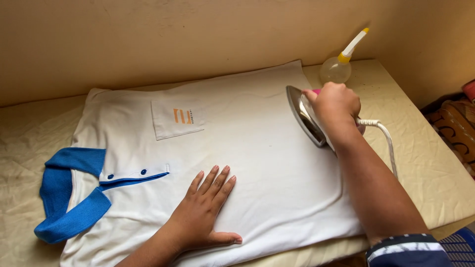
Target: Ironing a white polo shirt with a blue collar and sleeves using an iron and spray bottle.
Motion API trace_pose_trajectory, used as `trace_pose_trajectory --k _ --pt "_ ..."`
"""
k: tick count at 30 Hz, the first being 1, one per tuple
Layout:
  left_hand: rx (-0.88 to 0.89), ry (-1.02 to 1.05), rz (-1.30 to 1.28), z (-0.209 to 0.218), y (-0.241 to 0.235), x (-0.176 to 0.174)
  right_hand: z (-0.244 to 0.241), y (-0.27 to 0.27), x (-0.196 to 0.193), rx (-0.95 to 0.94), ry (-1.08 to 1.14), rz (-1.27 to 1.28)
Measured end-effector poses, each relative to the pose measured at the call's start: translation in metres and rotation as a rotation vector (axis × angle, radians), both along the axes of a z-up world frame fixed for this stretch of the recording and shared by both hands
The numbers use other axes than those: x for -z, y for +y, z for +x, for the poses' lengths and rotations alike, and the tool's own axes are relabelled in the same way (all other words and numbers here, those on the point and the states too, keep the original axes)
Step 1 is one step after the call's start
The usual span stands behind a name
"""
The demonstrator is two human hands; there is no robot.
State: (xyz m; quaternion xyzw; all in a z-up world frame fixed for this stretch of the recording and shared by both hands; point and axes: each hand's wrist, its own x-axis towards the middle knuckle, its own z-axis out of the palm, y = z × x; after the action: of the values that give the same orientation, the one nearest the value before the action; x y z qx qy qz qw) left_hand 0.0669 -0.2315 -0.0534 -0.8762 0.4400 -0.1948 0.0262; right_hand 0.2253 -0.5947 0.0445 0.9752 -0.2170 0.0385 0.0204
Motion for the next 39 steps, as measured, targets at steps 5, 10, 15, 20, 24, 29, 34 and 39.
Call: trace_pose_trajectory --k 5,10,15,20,24,29,34,39 --pt "0.038 -0.068 -0.005 0.001 -0.003 -0.012 -0.017 0.010 -0.020 -0.227 -0.052 0.003" --pt "0.399 0.699 -0.115 -0.004 -0.008 -0.045 -0.022 0.013 -0.016 -0.685 -0.014 -0.052" --pt "0.373 0.661 -0.138 -0.006 -0.010 -0.051 0.044 0.023 0.006 -0.227 -0.044 -0.095" --pt "0.349 0.736 -0.142 -0.004 -0.008 -0.062 0.030 0.044 -0.013 -0.287 -0.082 -0.061" --pt "0.405 0.733 -0.158 -0.004 -0.007 -0.057 -0.008 0.054 -0.018 -0.725 0.000 -0.055" --pt "0.498 0.725 -0.231 -0.007 -0.008 -0.056 -0.038 0.063 -0.009 -1.137 -0.043 0.012" --pt "0.469 0.786 -0.302 -0.007 -0.010 -0.060 -0.021 0.090 -0.013 -0.504 -0.104 -0.047" --pt "0.397 0.712 -0.376 0.004 0.004 -0.070 -0.034 0.093 -0.017 -0.821 -0.040 -0.036"
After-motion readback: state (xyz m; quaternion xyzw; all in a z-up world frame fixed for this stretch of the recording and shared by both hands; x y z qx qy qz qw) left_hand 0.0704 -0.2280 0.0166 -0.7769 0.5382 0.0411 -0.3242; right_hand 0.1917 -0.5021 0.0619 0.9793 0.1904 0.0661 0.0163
